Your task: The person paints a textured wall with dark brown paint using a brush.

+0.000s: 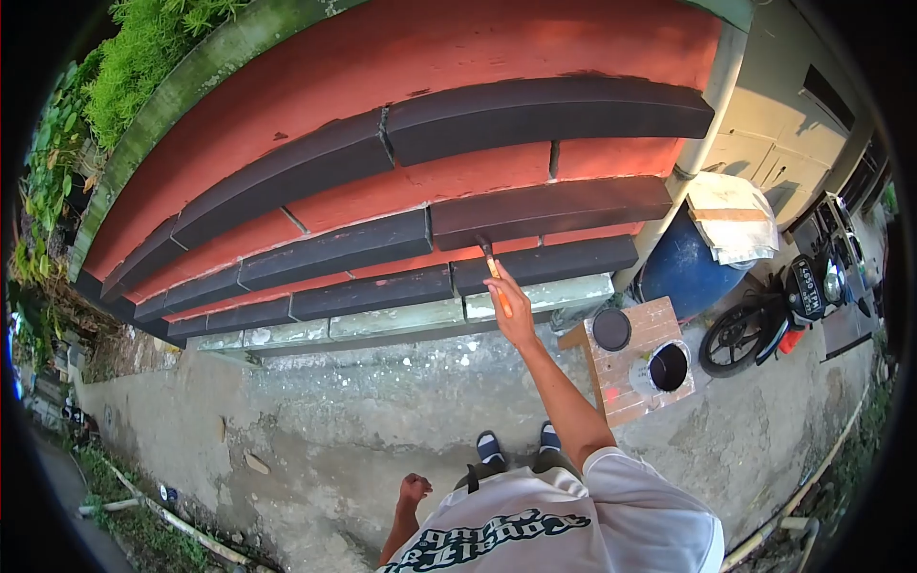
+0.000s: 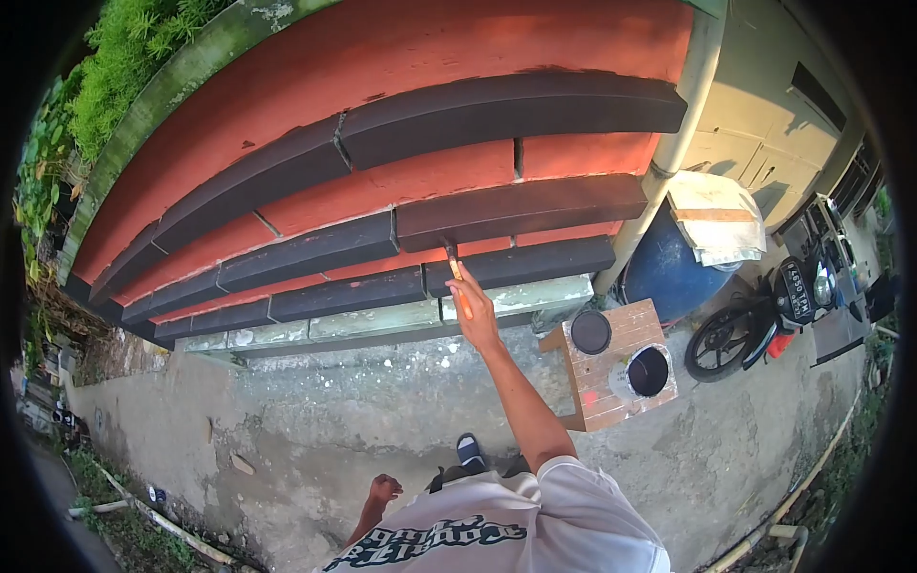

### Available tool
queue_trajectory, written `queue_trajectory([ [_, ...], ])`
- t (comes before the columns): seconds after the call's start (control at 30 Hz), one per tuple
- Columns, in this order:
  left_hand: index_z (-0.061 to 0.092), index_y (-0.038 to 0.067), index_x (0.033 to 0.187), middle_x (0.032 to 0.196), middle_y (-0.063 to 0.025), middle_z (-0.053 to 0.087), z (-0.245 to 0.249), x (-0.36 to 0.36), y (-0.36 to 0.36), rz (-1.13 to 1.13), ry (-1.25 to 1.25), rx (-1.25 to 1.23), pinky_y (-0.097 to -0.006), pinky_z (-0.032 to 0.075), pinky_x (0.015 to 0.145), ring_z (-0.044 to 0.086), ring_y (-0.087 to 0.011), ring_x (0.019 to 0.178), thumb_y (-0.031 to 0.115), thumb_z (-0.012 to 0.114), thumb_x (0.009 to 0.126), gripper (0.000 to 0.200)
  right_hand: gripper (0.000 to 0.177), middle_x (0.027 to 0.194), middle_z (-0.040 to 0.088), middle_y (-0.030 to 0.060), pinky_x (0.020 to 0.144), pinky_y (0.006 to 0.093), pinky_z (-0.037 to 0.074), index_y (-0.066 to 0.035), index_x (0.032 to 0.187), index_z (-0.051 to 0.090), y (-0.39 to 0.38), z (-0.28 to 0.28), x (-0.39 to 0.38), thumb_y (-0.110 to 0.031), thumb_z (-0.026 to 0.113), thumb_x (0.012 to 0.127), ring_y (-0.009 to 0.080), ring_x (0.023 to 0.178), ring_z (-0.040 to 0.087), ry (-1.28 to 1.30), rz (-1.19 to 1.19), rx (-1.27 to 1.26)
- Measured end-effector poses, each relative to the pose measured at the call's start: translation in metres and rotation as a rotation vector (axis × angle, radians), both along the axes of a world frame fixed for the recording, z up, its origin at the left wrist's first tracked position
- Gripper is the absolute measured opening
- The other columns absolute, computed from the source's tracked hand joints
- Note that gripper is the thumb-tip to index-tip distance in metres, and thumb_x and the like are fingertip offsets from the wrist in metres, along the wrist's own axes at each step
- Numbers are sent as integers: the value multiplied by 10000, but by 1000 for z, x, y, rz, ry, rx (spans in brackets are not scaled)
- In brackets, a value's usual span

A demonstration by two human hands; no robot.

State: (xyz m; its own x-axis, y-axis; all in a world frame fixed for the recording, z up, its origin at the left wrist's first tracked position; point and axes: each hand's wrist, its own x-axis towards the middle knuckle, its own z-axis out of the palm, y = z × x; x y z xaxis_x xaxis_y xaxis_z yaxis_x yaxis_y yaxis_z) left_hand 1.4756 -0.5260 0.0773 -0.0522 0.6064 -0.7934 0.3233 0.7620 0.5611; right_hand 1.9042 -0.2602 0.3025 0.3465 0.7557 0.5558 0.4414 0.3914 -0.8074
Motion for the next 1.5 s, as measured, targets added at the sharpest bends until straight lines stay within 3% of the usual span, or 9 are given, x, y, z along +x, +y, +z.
queue_trajectory([
  [0.5,585,48,971,902,-130,699,5,74,-11,53,-89,-66,-406,536,711,707,-267,825,173,536,899,152,170,1245,636,234,964,403,465,-2,1106,651,-42,-1,196,-90,565,989,368,1198,604,29,-674,90],
  [0.6,590,44,982,933,-146,707,-25,67,-27,-102,-165,-6,-420,539,716,714,-285,855,171,557,902,154,174,1288,601,249,976,427,463,-8,1109,642,-30,1,178,-87,534,997,408,1225,573,-13,-593,99],
  [0.73,591,35,994,968,-162,718,5,87,-38,-268,-99,178,-443,548,716,721,-303,868,166,580,904,160,150,1265,610,269,974,435,473,-19,1080,656,-28,2,129,-66,564,971,414,1251,558,43,-384,37],
  [0.77,589,29,988,953,-161,722,5,96,-24,11,-115,-111,-446,553,709,725,-306,846,143,591,893,148,150,1280,605,265,977,428,477,-22,1078,662,-30,2,120,-60,569,966,411,1244,565,37,-315,49],
  [0.9,590,32,971,939,-153,727,-9,99,-16,7,-135,-106,-422,550,654,730,-289,831,112,601,880,122,155,1309,595,258,978,411,490,-31,1080,678,-39,7,110,-45,591,952,402,1223,583,11,-51,57],
  [1.0,595,40,931,930,-142,728,-14,104,-5,-25,-105,-90,-388,544,616,732,-266,825,94,617,870,85,171,1310,601,250,1010,376,463,-28,1100,681,-42,9,139,-36,604,948,367,1228,592,30,-146,66],
  [1.27,570,86,814,845,-82,711,8,132,2,-70,-209,-22,-326,521,571,717,-203,773,77,728,828,159,175,1313,593,247,969,410,485,-14,1110,663,-66,15,246,-40,556,975,380,1187,608,49,-499,149],
  [1.37,547,100,798,824,-75,699,7,141,-3,-87,-87,10,-325,508,554,711,-195,752,77,738,830,195,174,1310,597,235,985,383,466,-9,1114,657,-64,14,257,-35,550,980,365,1204,596,9,-671,186],
  [1.5,539,101,839,866,-102,715,-4,141,-12,-47,-71,-32,-352,506,559,710,-221,750,50,704,839,172,174,1303,581,266,969,414,477,-26,1118,660,-48,2,222,-41,573,968,402,1240,568,-4,-478,157],
])
